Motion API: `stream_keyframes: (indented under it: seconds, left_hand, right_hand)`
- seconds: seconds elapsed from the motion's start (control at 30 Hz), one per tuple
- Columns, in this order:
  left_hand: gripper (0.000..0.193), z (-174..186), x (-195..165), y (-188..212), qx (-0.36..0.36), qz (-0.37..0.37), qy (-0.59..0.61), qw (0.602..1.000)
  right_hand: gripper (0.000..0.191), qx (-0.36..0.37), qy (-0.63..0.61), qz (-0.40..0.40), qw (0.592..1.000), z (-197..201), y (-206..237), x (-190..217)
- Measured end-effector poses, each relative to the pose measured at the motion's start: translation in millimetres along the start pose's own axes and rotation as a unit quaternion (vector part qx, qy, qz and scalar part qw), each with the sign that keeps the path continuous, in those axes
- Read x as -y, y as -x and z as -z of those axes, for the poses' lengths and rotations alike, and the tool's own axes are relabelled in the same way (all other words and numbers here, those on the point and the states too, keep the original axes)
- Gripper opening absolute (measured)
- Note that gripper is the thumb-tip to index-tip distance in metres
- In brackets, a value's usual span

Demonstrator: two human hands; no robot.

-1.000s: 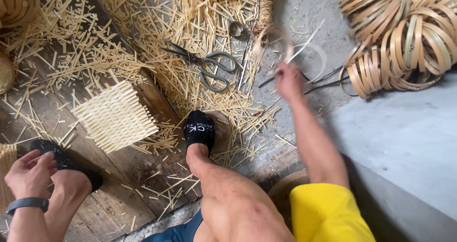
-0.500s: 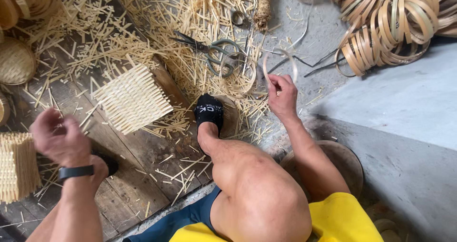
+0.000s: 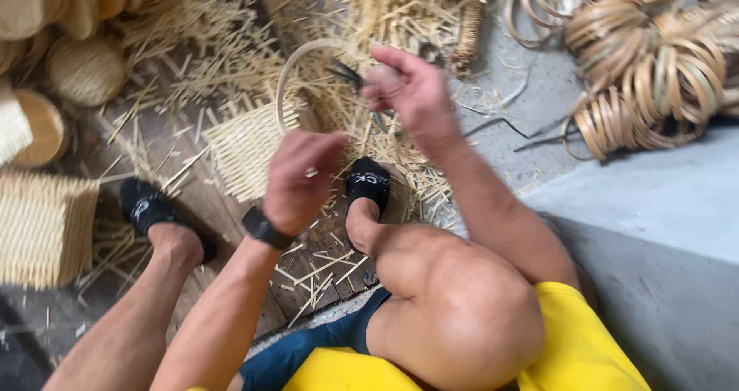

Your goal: The person sits on the floor weaving thin bamboo strips into flat woven panels and fitting them into round bamboo rims to form basket lids. They use scissors to trim excess bamboo material from the edges and place finished woven lids onto a growing pile of completed pieces.

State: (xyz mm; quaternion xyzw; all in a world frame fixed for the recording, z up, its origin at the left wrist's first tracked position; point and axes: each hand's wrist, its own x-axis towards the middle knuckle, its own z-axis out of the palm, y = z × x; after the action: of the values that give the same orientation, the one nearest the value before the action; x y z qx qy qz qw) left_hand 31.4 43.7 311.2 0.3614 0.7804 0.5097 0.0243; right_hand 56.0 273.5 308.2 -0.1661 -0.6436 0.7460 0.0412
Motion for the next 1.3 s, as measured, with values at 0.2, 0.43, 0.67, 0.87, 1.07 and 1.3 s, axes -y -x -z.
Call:
stream_keyframes:
  seconds: [0.2,0.43,0.67,0.87,1.07,1.3]
  left_hand:
    - [0.017,2.1,7.3,12.6,-0.175,0.363,0.499,0.767]
    - [0.014,46.2,-19.3,8.6,-0.134,-0.093,-0.262,0.951]
    - [0.015,69.3,-8.6,17.0,-0.086,0.306,0.269,0.909]
    - [0.065,82.4,2.1,-1.2,-0.016,0.473,0.476,0.742]
    - [0.063,76.1,15.4,7.1,-0.029,0.381,0.557,0.738]
    - [0.064,77.7,36.5,26.1,-0.095,0.313,0.561,0.760]
  right_hand:
    - [0.047,0.134,0.089,0.161,0.974,-58.1,43.8,-34.3]
    - [0.024,0.044,0.282,0.285,0.915,-63.3,35.8,-21.6]
    - [0.024,0.148,0.367,0.387,0.833,-75.7,2.5,-9.0]
    - [0.022,0.183,0.440,0.511,0.716,-114.9,-1.5,11.2]
    - [0.032,0.119,0.513,0.531,0.664,-164.6,4.4,10.9]
    - [0.021,0.133,0.484,0.505,0.702,-183.5,-6.9,-7.6]
